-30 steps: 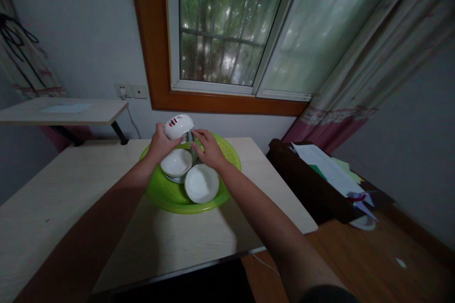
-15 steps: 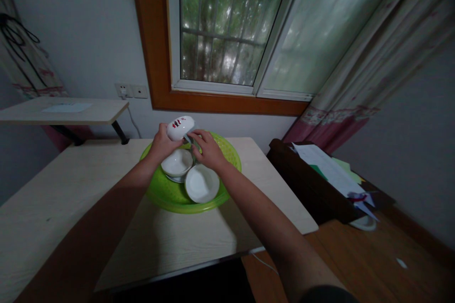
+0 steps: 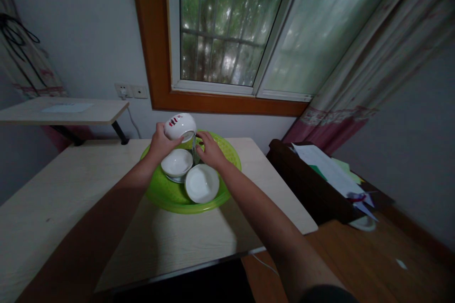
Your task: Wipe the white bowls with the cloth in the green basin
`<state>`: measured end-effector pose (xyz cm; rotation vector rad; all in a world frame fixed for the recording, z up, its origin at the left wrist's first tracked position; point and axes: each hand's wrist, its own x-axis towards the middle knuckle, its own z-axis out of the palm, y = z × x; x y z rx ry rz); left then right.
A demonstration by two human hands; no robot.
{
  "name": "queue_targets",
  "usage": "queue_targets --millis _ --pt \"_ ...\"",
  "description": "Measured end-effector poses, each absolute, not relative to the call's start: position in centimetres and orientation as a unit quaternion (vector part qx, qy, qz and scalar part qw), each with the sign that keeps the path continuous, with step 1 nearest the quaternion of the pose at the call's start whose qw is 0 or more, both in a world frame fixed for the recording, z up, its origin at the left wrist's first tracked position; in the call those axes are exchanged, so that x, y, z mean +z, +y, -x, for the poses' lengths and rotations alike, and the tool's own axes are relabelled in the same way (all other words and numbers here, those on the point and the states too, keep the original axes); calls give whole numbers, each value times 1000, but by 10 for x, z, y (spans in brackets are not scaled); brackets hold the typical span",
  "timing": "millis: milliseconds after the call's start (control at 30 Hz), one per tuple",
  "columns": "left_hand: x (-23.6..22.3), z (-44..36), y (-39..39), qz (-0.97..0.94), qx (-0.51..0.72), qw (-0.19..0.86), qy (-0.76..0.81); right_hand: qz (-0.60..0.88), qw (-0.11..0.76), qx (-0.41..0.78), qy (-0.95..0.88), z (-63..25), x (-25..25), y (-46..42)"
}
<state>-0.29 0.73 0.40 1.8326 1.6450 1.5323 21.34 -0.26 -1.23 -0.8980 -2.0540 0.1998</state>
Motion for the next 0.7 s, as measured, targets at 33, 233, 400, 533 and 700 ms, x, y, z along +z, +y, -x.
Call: queue_targets --millis 33,233,400,533,700 --pt "4 3 7 -628 523 122 563 359 433 80 -823 -213 -13 -3" --pt "2 1 7 -633 521 137 556 358 474 144 -792 -212 -15 1" --pt "-4 1 10 -652 522 158 527 384 512 163 -751 -214 -16 9" --pt "-6 1 11 -653 521 172 522 395 517 164 -742 -218 -15 13" --pt "-5 0 10 -652 517 176 526 396 515 140 -747 -220 -10 11"
